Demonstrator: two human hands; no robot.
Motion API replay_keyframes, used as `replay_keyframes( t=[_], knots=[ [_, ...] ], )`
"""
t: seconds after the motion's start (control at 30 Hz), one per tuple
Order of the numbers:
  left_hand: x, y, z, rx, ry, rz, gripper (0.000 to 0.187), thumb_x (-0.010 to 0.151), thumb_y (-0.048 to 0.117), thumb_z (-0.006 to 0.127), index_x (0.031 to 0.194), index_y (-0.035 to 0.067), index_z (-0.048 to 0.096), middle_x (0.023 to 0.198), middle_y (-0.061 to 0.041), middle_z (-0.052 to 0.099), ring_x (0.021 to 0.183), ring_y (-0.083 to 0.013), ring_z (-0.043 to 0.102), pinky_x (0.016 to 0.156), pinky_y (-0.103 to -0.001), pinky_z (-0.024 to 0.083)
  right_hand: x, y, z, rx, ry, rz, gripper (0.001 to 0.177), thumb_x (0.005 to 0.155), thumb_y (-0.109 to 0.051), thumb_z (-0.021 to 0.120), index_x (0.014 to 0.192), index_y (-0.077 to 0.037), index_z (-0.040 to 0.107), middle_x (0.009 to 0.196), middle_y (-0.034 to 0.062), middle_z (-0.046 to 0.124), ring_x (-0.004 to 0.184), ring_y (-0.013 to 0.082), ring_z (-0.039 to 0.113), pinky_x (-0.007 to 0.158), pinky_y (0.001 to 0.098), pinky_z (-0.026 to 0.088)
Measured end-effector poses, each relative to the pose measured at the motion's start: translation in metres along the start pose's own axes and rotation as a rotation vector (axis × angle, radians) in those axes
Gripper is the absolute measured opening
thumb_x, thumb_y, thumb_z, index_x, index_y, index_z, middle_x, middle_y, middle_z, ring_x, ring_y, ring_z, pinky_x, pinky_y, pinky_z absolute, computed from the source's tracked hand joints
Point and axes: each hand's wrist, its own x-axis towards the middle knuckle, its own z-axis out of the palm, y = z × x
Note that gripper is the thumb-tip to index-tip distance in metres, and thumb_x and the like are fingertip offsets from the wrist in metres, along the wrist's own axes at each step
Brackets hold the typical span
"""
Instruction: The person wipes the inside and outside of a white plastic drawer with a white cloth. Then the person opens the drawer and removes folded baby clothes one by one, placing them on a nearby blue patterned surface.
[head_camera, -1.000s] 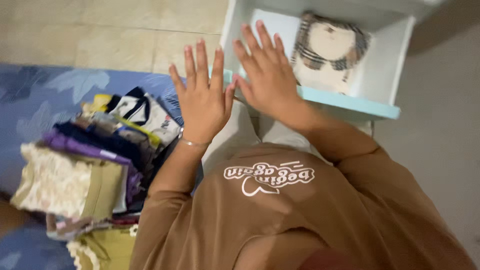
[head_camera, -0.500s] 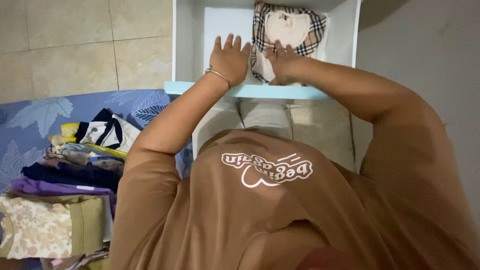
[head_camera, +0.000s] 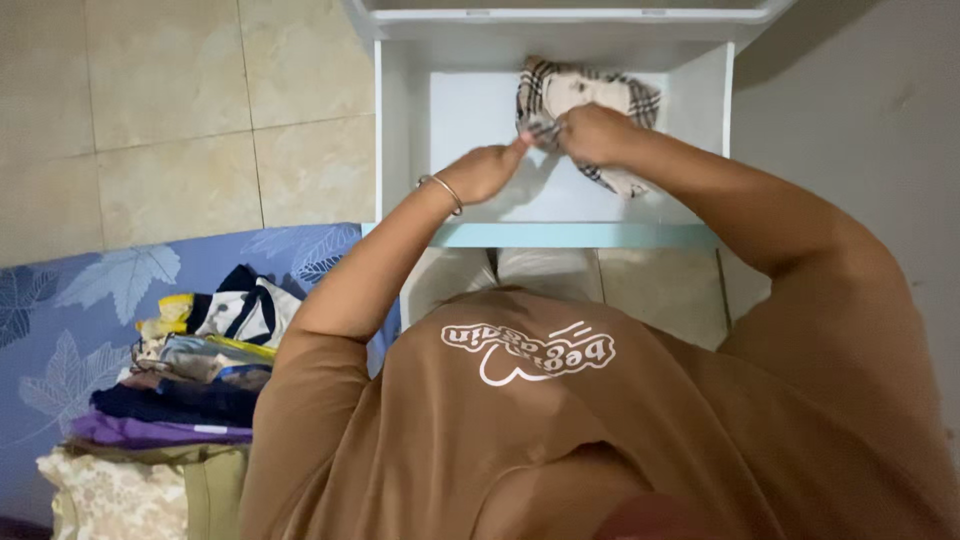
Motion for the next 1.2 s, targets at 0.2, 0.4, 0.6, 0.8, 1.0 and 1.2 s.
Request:
replay_keyframes(
  t=[0.2,0.4,0.6,0.8,1.0,1.2],
  knots=[
    [0.006,0.026,-0.003,-1.642,-0.506,0.111,0.105,0.084,0.089,0.034,0.152,0.01,0.045,0.152,-0.025,0.048,0.143,-0.0471,0.04,0.111,-0.071,0.03,-0.114,-0.068,-0.058,0.078,0.045,-0.005,0.046,0.099,-0.014,0.043,0.141,-0.012,0.062,0.086,0.0199,0.075,0.067,0.032,0.069,0.068,0.0455,0.062],
    [-0.048,0.036,0.015,-1.791,-0.465,0.612,0.084,0.101,0.069,0.047,0.159,0.009,0.044,0.161,-0.016,0.047,0.146,-0.0345,0.048,0.129,-0.052,0.036,-0.184,-0.031,-0.041,0.277,0.871,-0.795,0.058,0.103,-0.046,0.053,0.141,-0.002,0.057,0.135,0.0195,0.068,0.12,0.0287,0.066,0.096,0.0398,0.054],
    [-0.099,0.06,0.017,-1.858,-0.593,0.706,0.085,0.097,0.069,0.05,0.154,0.007,0.046,0.155,-0.016,0.053,0.141,-0.0334,0.055,0.124,-0.047,0.04,-0.155,0.017,0.015,1.944,0.876,-0.683,0.059,0.105,-0.045,0.05,0.144,-0.002,0.054,0.139,0.0189,0.065,0.124,0.0295,0.063,0.101,0.0416,0.052],
    [-0.098,0.05,0.031,-1.604,-0.291,0.676,0.075,0.103,0.058,0.052,0.155,0.004,0.046,0.153,-0.017,0.054,0.139,-0.0321,0.056,0.123,-0.048,0.042,-0.17,-0.018,0.04,2.3,0.31,-0.67,0.059,0.106,-0.045,0.047,0.148,-0.003,0.051,0.144,0.0183,0.061,0.129,0.0303,0.06,0.107,0.0434,0.049],
    [-0.124,0.029,0.039,-1.76,-0.284,0.727,0.073,0.103,0.055,0.051,0.152,0.002,0.048,0.15,-0.018,0.058,0.136,-0.0327,0.059,0.122,-0.048,0.044,-0.174,-0.045,0.03,2.191,0.178,-0.693,0.06,0.108,-0.045,0.044,0.151,-0.003,0.049,0.148,0.0178,0.057,0.134,0.0312,0.058,0.112,0.0453,0.047],
    [-0.196,0.004,0.032,-1.798,-0.09,0.92,0.071,0.106,0.053,0.05,0.154,0.002,0.048,0.152,-0.017,0.057,0.139,-0.0324,0.059,0.127,-0.047,0.042,-0.159,-0.103,0.023,2.162,-0.12,-0.769,0.061,0.11,-0.045,0.041,0.155,-0.003,0.046,0.153,0.0172,0.054,0.138,0.032,0.055,0.118,0.0471,0.045]
  ],
)
